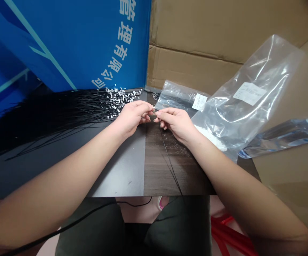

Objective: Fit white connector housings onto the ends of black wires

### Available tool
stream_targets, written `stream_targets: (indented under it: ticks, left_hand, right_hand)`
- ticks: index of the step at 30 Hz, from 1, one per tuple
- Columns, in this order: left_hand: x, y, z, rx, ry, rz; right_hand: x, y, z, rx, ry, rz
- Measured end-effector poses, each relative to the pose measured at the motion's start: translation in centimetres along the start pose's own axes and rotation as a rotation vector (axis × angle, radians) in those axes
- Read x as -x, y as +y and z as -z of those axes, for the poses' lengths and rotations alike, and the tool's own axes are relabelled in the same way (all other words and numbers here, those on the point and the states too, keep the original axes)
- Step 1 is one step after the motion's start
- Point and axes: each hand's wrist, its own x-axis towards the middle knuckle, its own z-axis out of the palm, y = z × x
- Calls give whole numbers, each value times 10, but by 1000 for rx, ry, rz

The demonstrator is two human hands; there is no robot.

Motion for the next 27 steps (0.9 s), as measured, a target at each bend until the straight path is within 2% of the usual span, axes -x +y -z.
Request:
stream_targets:
  ticks: [3, 8, 15, 27]
  left_hand:
    - [0, 0, 0, -4, -11, 1]
    - [2, 0, -3, -24, -12, 13]
    - [4, 0, -5, -3, -41, 44]
    - [3, 2, 2, 9, -117, 84]
  right_hand:
    - [0, -1, 0, 32, 38, 29]
    - [-2, 2, 2, 162, 148, 203]
    - [-6, 7, 7, 293, 70, 376]
    - [-2, -2, 12, 446, 27, 457]
